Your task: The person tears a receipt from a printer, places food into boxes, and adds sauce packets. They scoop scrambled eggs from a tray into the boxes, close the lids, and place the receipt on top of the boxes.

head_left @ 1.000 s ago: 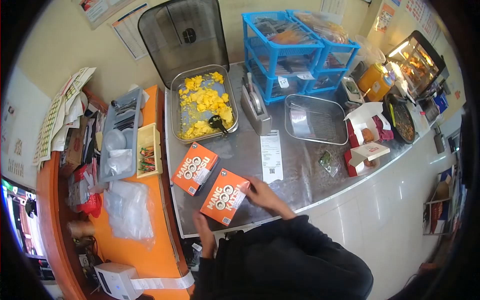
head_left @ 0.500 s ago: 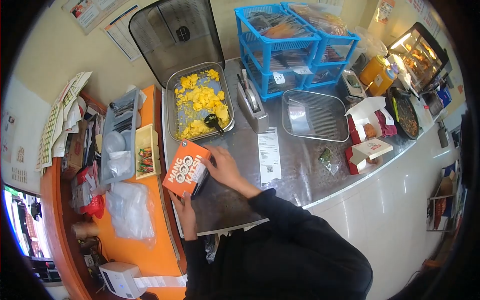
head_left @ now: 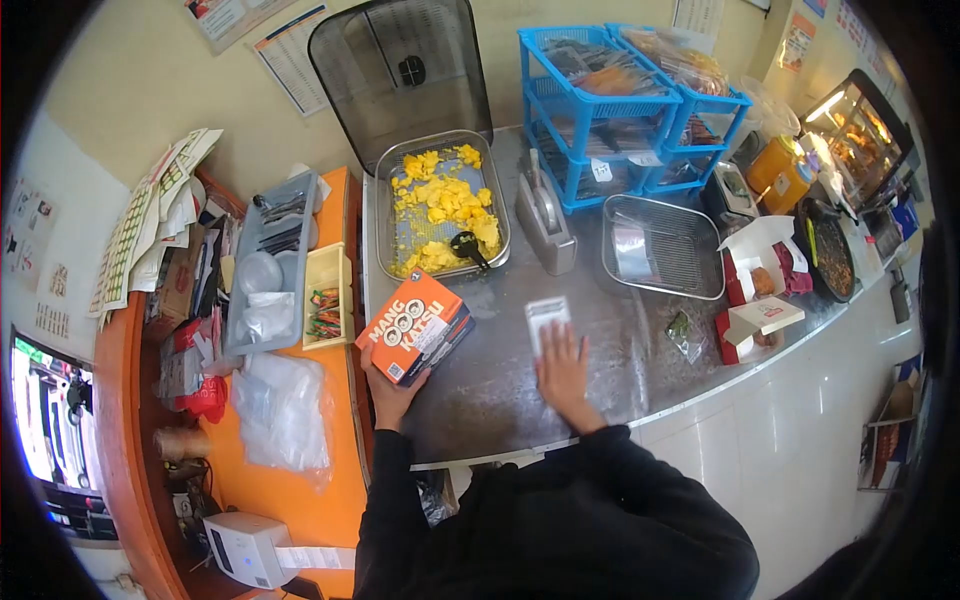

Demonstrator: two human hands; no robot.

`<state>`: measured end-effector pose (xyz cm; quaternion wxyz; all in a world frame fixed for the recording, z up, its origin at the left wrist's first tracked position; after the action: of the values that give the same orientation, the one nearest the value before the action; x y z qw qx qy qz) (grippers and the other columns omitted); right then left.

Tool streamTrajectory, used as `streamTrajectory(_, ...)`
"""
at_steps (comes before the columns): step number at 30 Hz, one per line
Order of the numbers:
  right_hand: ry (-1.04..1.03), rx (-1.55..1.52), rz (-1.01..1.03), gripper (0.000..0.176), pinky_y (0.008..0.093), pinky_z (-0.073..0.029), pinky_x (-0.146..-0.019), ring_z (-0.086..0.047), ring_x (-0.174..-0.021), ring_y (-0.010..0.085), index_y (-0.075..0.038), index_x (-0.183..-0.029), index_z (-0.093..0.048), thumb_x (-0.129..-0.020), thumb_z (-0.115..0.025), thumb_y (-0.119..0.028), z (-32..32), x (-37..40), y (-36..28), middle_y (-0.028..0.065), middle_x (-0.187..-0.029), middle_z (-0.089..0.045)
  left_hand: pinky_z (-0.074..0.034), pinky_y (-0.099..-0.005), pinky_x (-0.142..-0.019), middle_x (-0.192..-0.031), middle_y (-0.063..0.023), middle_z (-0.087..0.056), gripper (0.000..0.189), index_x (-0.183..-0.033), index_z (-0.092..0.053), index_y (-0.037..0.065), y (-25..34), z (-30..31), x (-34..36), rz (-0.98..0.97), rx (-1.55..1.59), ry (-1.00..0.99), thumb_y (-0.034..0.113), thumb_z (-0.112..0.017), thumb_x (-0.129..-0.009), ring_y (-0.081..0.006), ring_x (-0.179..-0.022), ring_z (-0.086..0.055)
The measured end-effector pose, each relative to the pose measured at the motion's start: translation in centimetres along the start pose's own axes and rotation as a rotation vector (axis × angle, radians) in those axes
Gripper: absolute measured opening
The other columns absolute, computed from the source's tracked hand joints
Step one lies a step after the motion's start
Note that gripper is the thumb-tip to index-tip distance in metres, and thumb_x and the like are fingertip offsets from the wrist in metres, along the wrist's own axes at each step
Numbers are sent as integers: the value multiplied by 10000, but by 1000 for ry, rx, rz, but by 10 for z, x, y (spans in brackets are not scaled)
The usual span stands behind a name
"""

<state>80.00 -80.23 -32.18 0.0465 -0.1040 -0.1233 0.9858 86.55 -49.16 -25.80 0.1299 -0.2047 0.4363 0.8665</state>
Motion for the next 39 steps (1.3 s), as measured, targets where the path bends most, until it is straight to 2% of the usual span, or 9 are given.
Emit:
streamTrajectory(5, -228, -140, 321, 596, 687, -141, -1056, -346, -1319, 347, -93, -1458, -323, -921, -459, -313, -19, 46, -134, 118, -1381, -443, -393, -414, -1013, -1304, -161, -398, 1096, -1394, -214, 84, 10, 12, -27, 27, 109, -124, 126, -910, -548, -293, -1194, -452)
streamTrajectory(10, 232, -448, 334, 489, 581, -307, -842, -461, -1031, 329, -71, -1284, -488, -866, -572, -310, -22, 14, -197, 157, -1109, -517, -400, -414, -1014, -1296, -169, -407, 1123, -1388, -215, 79, -10, 9, -31, 1, 179, -198, 144, -924, -520, -294, -1209, -450)
streamTrajectory(18, 727, -718, -2, 152, 428, -454, -684, -585, -787, 358, -21, -1000, -562, -875, -551, -106, 131, -170, -37, 183, -865, -593, -426, -405, -1012, -1343, -161, -405, 1168, -1384, -225, 51, -23, 13, -16, 38, -40, -324, 253, -943, -486, -322, -1231, -462)
streamTrajectory(20, 603, -531, -139, 277, 481, -494, -676, -640, -777, 384, -60, -1128, -581, -897, -531, -205, 120, -249, 6, 189, -903, -657, -401, -414, -1041, -1399, -179, -370, 1134, -1408, -227, 74, -23, 14, -12, 63, 26, -333, 250, -925, -532, -338, -1289, -418)
streamTrajectory(22, 176, -203, -231, 450, 498, -522, -758, -663, -847, 388, -67, -1270, -499, -886, -546, -295, 92, -307, 31, 215, -909, -678, -383, -416, -1056, -1409, -189, -359, 1095, -1419, -228, 80, -36, 11, -14, 46, -6, -327, 244, -904, -574, -347, -1304, -398)
streamTrajectory(24, 105, -43, -202, 424, 476, -528, -782, -674, -883, 358, -73, -1219, -500, -882, -564, -322, 71, -335, 43, 182, -934, -689, -354, -414, -1079, -1427, -203, -339, 1031, -1438, -219, 91, -32, 14, -10, 178, -7, -372, 238, -862, -646, -366, -1329, -359)
streamTrajectory(29, 352, -65, -81, 554, 475, -533, -641, -671, -780, 375, -126, -1312, -365, -861, -628, -313, 77, -329, 40, 175, -938, -660, -410, -424, -1036, -1451, -212, -333, 996, -1444, -222, 107, -18, 18, -9, 272, -13, -340, 232, -842, -675, -373, -1259, -462)
streamTrajectory(31, 195, 0, -72, 527, 500, -520, -698, -656, -830, 405, -146, -1292, -376, -857, -632, -295, 70, -333, 38, 198, -1025, -648, -417, -423, -1031, -1444, -211, -350, 991, -1449, -217, 116, -14, 18, -10, 222, 10, -315, 233, -836, -684, -367, -1254, -471)
streamTrajectory(39, 324, -124, -26, 242, 448, -503, -748, -620, -902, 340, -126, -1048, -614, -823, -674, -192, 84, -353, 41, 144, -1001, -601, -442, -412, -1005, -1409, -214, -417, 1034, -1488, -134, 107, -2, 19, -6, 350, 57, -313, 210, -816, -718, -356, -1257, -475)
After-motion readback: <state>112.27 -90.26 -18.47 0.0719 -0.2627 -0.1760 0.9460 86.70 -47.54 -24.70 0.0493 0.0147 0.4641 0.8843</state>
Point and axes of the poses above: each hand's wrist, its own x-axis away from the middle knuckle, its own z-axis out of the back of the hand, y = z × x, the point moved 8 cm from there along -x, towards the middle knuckle
